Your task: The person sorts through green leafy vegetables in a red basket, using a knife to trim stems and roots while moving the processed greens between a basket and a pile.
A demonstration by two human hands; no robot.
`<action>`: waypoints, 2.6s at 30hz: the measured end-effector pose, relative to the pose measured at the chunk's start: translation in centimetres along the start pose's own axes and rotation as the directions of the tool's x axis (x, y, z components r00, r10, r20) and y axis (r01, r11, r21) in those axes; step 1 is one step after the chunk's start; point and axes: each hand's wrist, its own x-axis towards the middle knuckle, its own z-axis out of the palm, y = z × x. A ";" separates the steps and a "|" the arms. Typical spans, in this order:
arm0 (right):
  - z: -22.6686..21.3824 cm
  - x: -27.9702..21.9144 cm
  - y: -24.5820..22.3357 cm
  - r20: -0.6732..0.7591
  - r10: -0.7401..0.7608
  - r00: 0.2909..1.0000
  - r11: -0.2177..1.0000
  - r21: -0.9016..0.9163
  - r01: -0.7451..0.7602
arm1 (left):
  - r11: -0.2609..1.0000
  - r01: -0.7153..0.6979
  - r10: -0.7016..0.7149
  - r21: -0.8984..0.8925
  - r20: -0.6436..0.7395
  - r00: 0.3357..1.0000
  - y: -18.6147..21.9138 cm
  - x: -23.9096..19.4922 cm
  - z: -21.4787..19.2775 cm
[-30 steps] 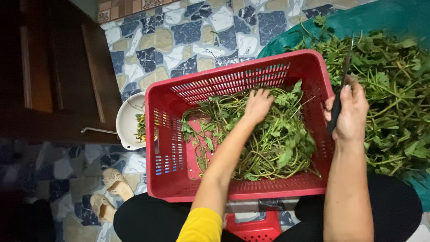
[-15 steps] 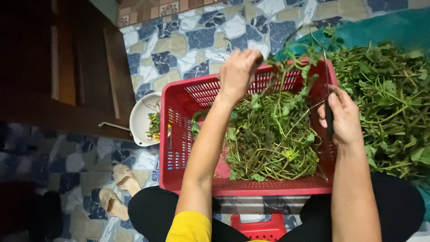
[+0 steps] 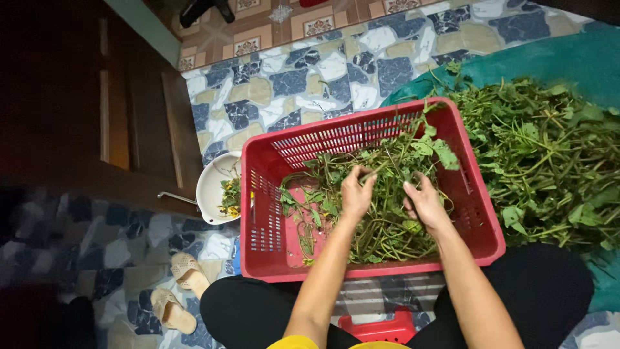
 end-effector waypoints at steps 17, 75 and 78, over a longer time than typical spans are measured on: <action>-4.3 3.6 6.0 0.223 0.264 0.938 0.870 0.365 -0.332 | 0.980 0.100 -0.079 -0.173 0.124 0.989 1.5 -7.0 3.3; -12.4 5.0 -14.2 -0.513 -0.297 0.805 0.941 -0.301 0.155 | 0.968 0.251 -0.202 0.011 0.632 0.748 8.6 8.8 -0.4; -13.0 3.2 -17.7 -0.541 -0.277 0.794 0.952 -0.268 0.149 | 0.991 0.128 -0.090 -0.034 0.536 0.839 9.6 10.4 -1.2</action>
